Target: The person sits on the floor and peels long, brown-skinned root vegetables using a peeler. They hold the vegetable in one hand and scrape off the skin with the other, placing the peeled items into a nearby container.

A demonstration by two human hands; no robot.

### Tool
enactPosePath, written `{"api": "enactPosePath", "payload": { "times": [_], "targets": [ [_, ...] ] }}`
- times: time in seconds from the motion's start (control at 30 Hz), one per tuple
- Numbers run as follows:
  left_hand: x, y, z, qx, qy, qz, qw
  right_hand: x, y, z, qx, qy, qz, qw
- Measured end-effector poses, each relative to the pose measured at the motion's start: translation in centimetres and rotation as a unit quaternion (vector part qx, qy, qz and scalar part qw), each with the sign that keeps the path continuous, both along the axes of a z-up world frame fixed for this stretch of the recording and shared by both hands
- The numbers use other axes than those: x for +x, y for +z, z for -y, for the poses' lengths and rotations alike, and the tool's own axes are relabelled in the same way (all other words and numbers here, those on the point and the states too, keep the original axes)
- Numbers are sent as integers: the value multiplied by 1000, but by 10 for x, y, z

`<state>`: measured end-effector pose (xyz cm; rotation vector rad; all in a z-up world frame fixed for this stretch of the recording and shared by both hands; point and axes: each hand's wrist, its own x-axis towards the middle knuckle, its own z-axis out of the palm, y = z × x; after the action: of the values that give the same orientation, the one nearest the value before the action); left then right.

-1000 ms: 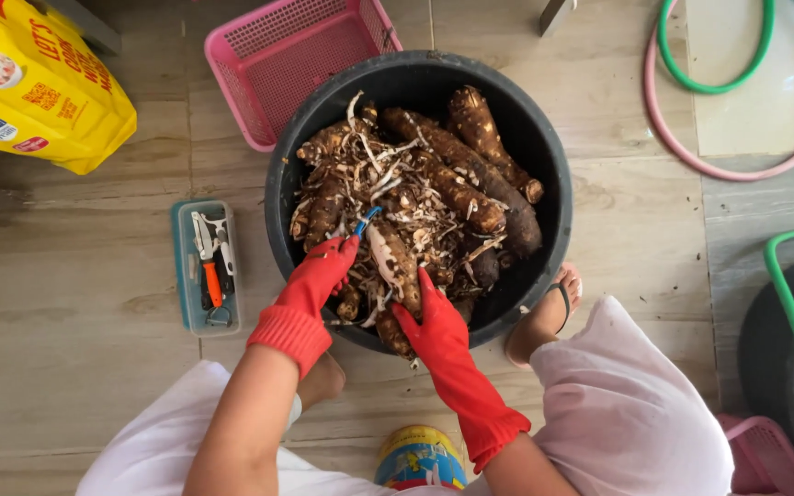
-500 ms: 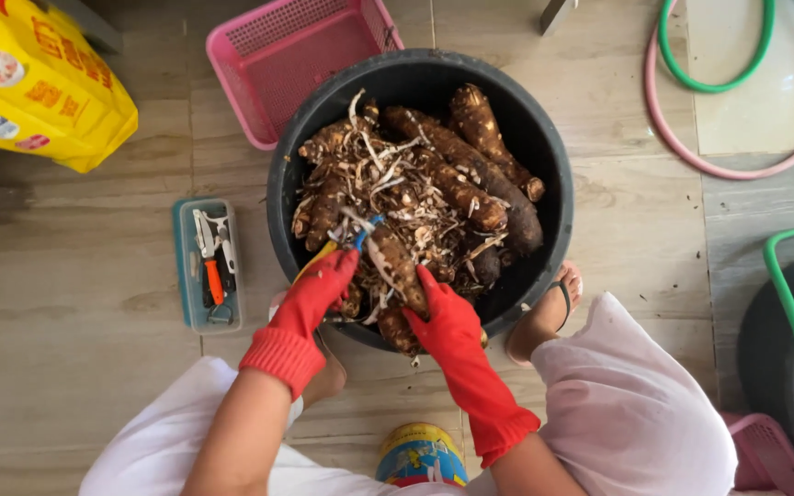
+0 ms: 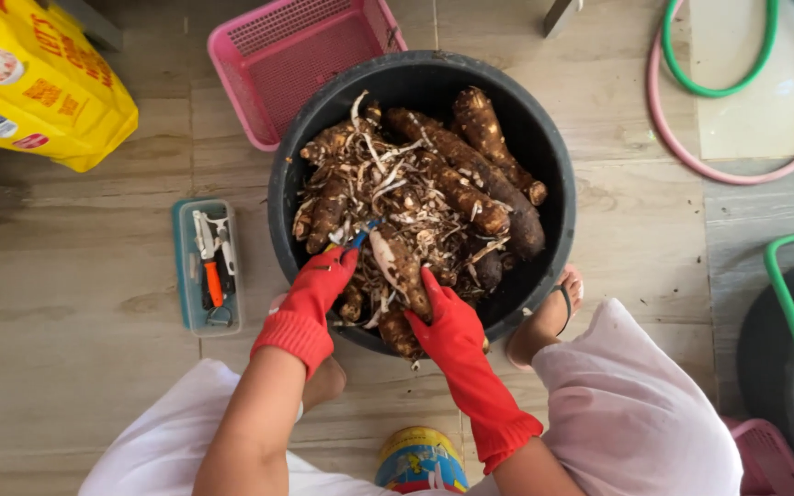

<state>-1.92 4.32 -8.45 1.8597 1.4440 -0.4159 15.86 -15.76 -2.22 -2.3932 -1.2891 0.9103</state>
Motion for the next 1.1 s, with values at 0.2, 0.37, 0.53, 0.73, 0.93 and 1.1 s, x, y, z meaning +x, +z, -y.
{"api": "enactPosePath", "payload": {
  "times": [0.2,0.37,0.53,0.73,0.93,1.1],
  "targets": [
    [-1,17,-6,-206,175,79,959,-3,-7,-2,12,3,13,1000],
    [21,178,38,-93,-43,47,994,-5,-4,0,-11,2,9,1000],
    [10,134,38,20,-107,6,994,-8,-3,1,-10,8,17,1000],
    [-2,1,-23,-53,-38,-57,996,-9,-10,5,28,24,48,998],
    [11,15,-10,-166,154,50,973,-9,-10,1,45,20,53,997],
    [-11,26,16,-187,193,109,957,-15,-10,7,60,13,25,998]
  ]
}}
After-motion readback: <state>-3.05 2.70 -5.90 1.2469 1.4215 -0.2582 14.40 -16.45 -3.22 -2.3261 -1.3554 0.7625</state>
